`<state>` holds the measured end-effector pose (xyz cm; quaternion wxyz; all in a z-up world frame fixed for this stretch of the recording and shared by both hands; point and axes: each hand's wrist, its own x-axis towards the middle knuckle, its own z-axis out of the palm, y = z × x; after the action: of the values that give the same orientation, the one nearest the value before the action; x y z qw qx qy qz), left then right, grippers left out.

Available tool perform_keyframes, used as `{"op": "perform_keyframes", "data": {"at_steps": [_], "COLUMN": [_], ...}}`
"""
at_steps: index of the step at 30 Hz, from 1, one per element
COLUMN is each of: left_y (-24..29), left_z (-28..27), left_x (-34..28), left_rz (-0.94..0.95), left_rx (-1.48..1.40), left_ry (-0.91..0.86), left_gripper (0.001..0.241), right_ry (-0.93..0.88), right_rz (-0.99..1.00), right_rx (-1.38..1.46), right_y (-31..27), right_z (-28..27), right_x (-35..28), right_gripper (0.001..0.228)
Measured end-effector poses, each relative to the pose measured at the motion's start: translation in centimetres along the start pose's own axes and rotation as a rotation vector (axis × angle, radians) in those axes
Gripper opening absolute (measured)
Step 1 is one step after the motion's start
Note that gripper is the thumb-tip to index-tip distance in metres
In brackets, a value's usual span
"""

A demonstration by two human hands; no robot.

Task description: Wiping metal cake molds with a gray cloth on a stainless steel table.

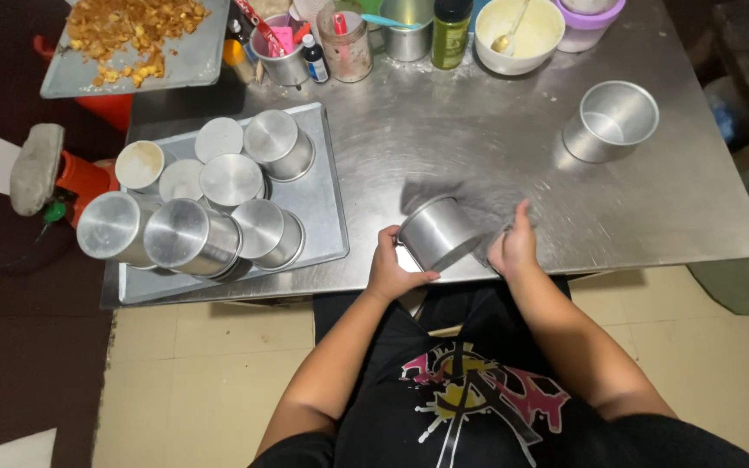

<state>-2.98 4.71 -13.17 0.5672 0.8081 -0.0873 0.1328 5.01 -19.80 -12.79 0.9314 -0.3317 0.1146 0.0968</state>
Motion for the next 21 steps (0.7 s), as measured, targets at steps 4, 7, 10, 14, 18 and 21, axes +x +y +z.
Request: {"op": "perform_keyframes", "data": {"at_steps": [4, 7, 10, 14, 18, 21], "left_y": [0.5, 1.9, 3.3, 2.1, 0.5, 0.0], "left_z": [0.3, -0.1, -0.8, -0.4, 0.2, 0.1], "left_x": [0.2, 0.8, 1.6, 1.6, 2.0, 1.7], "left_rz": [-0.033, -0.108, -0.021, 0.157, 0.186, 0.253], "left_rx": [0.061, 0.094, 0.172, 0.289, 0.456, 0.419], "left_ry": [0.014, 0.018, -0.065, -0.2, -0.416, -0.393], "left_gripper": [0.107, 0.087, 0.054, 0.033, 0.03, 0.036], "right_ry": [-0.057, -0.037, -0.298, -0.591, -0.703, -0.672], "right_rz": [-0.131, -0.535, -1.024, -1.088, -0.811, -0.764], "right_rx": [0.067, -1.087, -1.593, -1.844, -1.936, -1.898], "right_y": [4.7, 7.8, 5.1, 3.0, 1.3, -0.6], "right_z": [-5.9, -13.9, -5.8, -0.2, 3.3, 9.0], "right_x": [0.5, 3.5, -2.6, -7.1, -7.4, -7.4], "right_gripper": [0.071, 0.054, 0.055, 0.072, 0.084, 0.082]}}
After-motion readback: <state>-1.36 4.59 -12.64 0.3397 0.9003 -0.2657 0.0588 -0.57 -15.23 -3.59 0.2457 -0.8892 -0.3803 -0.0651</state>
